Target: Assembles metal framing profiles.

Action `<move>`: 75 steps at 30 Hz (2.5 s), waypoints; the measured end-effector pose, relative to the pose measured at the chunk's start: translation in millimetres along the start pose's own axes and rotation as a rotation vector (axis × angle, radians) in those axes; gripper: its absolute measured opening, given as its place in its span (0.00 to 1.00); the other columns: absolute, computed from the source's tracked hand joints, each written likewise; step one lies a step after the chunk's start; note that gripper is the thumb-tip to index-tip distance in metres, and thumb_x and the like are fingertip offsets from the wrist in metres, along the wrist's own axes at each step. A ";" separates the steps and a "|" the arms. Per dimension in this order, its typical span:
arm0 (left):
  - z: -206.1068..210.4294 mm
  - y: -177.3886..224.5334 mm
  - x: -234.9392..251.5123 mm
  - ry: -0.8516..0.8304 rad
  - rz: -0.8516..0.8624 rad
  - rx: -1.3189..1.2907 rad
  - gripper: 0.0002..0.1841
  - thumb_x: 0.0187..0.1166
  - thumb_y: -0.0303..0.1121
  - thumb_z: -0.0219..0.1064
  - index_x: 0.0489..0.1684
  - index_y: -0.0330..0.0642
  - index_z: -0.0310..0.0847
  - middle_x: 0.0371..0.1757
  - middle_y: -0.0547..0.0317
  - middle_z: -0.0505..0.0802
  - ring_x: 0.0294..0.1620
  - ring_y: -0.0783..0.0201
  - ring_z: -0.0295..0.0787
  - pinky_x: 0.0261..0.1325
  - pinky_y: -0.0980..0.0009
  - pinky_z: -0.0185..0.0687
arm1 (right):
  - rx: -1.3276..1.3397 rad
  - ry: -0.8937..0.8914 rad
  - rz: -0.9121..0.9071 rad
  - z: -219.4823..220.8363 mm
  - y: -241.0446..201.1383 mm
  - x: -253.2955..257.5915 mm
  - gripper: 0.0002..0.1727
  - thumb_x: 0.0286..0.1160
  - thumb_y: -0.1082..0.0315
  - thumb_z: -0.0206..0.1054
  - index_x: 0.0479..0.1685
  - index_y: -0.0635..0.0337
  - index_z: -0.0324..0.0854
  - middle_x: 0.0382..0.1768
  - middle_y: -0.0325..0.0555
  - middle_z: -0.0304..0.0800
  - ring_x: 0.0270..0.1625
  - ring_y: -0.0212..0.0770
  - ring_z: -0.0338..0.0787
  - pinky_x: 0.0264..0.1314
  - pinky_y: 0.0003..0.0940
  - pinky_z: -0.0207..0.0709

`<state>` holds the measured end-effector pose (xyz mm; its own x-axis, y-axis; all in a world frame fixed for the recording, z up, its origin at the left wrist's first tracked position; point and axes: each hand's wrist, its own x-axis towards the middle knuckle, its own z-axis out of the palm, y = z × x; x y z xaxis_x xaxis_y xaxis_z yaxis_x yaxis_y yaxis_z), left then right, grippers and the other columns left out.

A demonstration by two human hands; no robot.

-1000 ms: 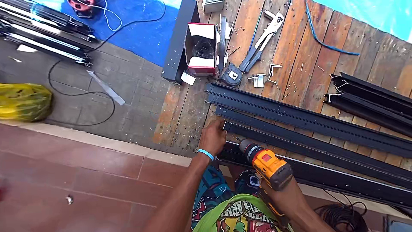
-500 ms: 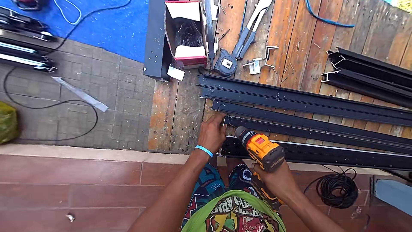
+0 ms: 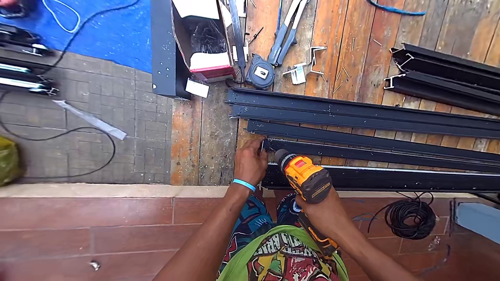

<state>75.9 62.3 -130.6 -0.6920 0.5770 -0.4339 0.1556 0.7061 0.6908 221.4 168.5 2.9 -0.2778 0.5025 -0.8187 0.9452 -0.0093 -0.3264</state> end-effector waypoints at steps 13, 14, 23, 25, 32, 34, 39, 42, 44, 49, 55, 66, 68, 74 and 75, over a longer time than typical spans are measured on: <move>2.8 5.0 0.7 0.029 -0.088 -0.026 0.18 0.74 0.24 0.72 0.63 0.45 0.90 0.50 0.52 0.94 0.42 0.60 0.93 0.50 0.56 0.90 | -0.103 -0.103 0.021 -12.9 -6.1 8.4 0.21 0.61 0.52 0.78 0.53 0.46 0.86 0.44 0.35 0.92 0.52 0.31 0.91 0.57 0.39 0.84; 2.8 5.4 0.2 0.033 -0.096 -0.032 0.18 0.74 0.25 0.72 0.63 0.45 0.90 0.50 0.52 0.94 0.41 0.60 0.93 0.50 0.57 0.91 | -0.104 -0.108 0.021 -13.7 -6.6 8.5 0.21 0.61 0.52 0.78 0.53 0.46 0.86 0.44 0.35 0.92 0.52 0.31 0.91 0.58 0.39 0.84; -11.7 -7.9 5.4 -0.066 0.106 0.119 0.22 0.73 0.21 0.70 0.68 0.41 0.87 0.59 0.46 0.90 0.54 0.52 0.92 0.59 0.51 0.89 | -0.068 -0.102 0.022 -18.7 -0.9 10.0 0.21 0.60 0.54 0.79 0.53 0.46 0.85 0.43 0.34 0.92 0.51 0.30 0.90 0.57 0.37 0.84; -14.4 -19.9 10.7 -0.084 0.249 0.137 0.21 0.74 0.21 0.69 0.67 0.36 0.86 0.61 0.44 0.92 0.55 0.51 0.94 0.61 0.50 0.90 | -0.053 -0.093 0.030 -18.5 1.0 10.1 0.20 0.60 0.53 0.79 0.52 0.45 0.85 0.41 0.33 0.92 0.49 0.29 0.91 0.54 0.36 0.85; -25.9 -32.5 26.0 -0.215 0.478 0.149 0.21 0.78 0.26 0.72 0.70 0.33 0.84 0.62 0.42 0.92 0.58 0.50 0.94 0.64 0.53 0.88 | -0.134 -0.087 0.003 -17.4 -8.5 8.7 0.19 0.60 0.53 0.79 0.52 0.43 0.87 0.41 0.33 0.92 0.49 0.30 0.91 0.54 0.38 0.85; -28.5 -34.0 30.0 -0.248 0.520 0.197 0.22 0.78 0.28 0.73 0.71 0.33 0.82 0.62 0.42 0.91 0.56 0.49 0.94 0.60 0.51 0.90 | -0.192 -0.103 -0.010 -18.1 -10.7 9.5 0.22 0.59 0.51 0.79 0.55 0.44 0.87 0.43 0.35 0.92 0.51 0.34 0.91 0.56 0.42 0.84; -23.6 -38.2 33.8 -0.205 0.567 0.234 0.22 0.74 0.27 0.73 0.68 0.32 0.84 0.59 0.40 0.91 0.49 0.47 0.95 0.51 0.50 0.92 | -0.253 -0.112 -0.011 -16.3 -10.5 9.4 0.27 0.58 0.48 0.78 0.60 0.45 0.87 0.44 0.37 0.93 0.53 0.37 0.91 0.57 0.46 0.83; -24.6 -40.4 39.5 -0.213 0.602 0.241 0.22 0.73 0.29 0.75 0.66 0.32 0.85 0.57 0.40 0.92 0.49 0.47 0.95 0.52 0.49 0.92 | -0.223 -0.118 0.009 -16.8 -14.1 8.9 0.23 0.59 0.50 0.78 0.57 0.43 0.87 0.43 0.36 0.92 0.51 0.36 0.91 0.56 0.45 0.83; -26.4 -42.6 43.0 -0.228 0.631 0.242 0.21 0.73 0.30 0.75 0.65 0.33 0.86 0.55 0.41 0.93 0.48 0.48 0.96 0.50 0.51 0.92 | -0.232 -0.107 0.008 -15.8 -14.7 8.3 0.23 0.59 0.50 0.78 0.55 0.43 0.87 0.42 0.36 0.92 0.50 0.36 0.91 0.55 0.45 0.83; -27.7 -45.1 46.5 -0.246 0.667 0.234 0.21 0.73 0.29 0.74 0.66 0.32 0.86 0.54 0.41 0.93 0.47 0.48 0.96 0.50 0.51 0.92 | -0.254 -0.113 0.032 -16.1 -19.5 8.5 0.23 0.59 0.51 0.79 0.56 0.44 0.87 0.43 0.37 0.92 0.51 0.36 0.91 0.56 0.45 0.83; -27.9 -46.3 45.7 -0.231 0.672 0.212 0.22 0.74 0.30 0.71 0.67 0.32 0.86 0.53 0.41 0.93 0.46 0.48 0.96 0.49 0.51 0.92 | -0.268 -0.110 0.025 -15.8 -22.5 7.5 0.24 0.58 0.51 0.80 0.57 0.45 0.87 0.44 0.37 0.93 0.52 0.36 0.91 0.57 0.45 0.83; -32.7 -48.2 53.6 -0.263 0.780 0.263 0.23 0.79 0.40 0.67 0.64 0.30 0.85 0.46 0.41 0.93 0.40 0.47 0.95 0.43 0.52 0.91 | -0.296 -0.128 0.051 -19.5 -26.4 6.5 0.30 0.58 0.48 0.80 0.64 0.45 0.87 0.47 0.40 0.93 0.55 0.41 0.91 0.58 0.48 0.83; -33.0 -47.9 54.5 -0.264 0.792 0.275 0.23 0.80 0.41 0.67 0.64 0.29 0.85 0.45 0.40 0.93 0.40 0.47 0.95 0.43 0.52 0.91 | -0.310 -0.137 0.071 -18.9 -27.8 5.7 0.34 0.58 0.47 0.80 0.69 0.46 0.85 0.50 0.42 0.93 0.57 0.42 0.90 0.61 0.49 0.82; -32.7 -49.3 55.0 -0.270 0.805 0.281 0.24 0.80 0.41 0.67 0.65 0.28 0.85 0.48 0.39 0.94 0.42 0.46 0.96 0.45 0.52 0.91 | -0.266 -0.106 0.046 -17.5 -24.7 5.8 0.26 0.57 0.50 0.81 0.58 0.44 0.88 0.44 0.38 0.92 0.52 0.39 0.91 0.55 0.47 0.82; -32.6 -49.4 55.4 -0.268 0.805 0.282 0.24 0.80 0.41 0.67 0.64 0.28 0.85 0.47 0.40 0.93 0.42 0.46 0.95 0.44 0.52 0.91 | -0.268 -0.103 0.039 -17.6 -24.9 6.0 0.24 0.57 0.50 0.81 0.56 0.43 0.88 0.42 0.37 0.92 0.50 0.38 0.91 0.53 0.46 0.83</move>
<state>7.0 46.0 -169.9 -0.1163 0.9929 -0.0240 0.7149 0.1004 0.6920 199.3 186.9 14.4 -0.2431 0.4156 -0.8765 0.9634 0.2087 -0.1682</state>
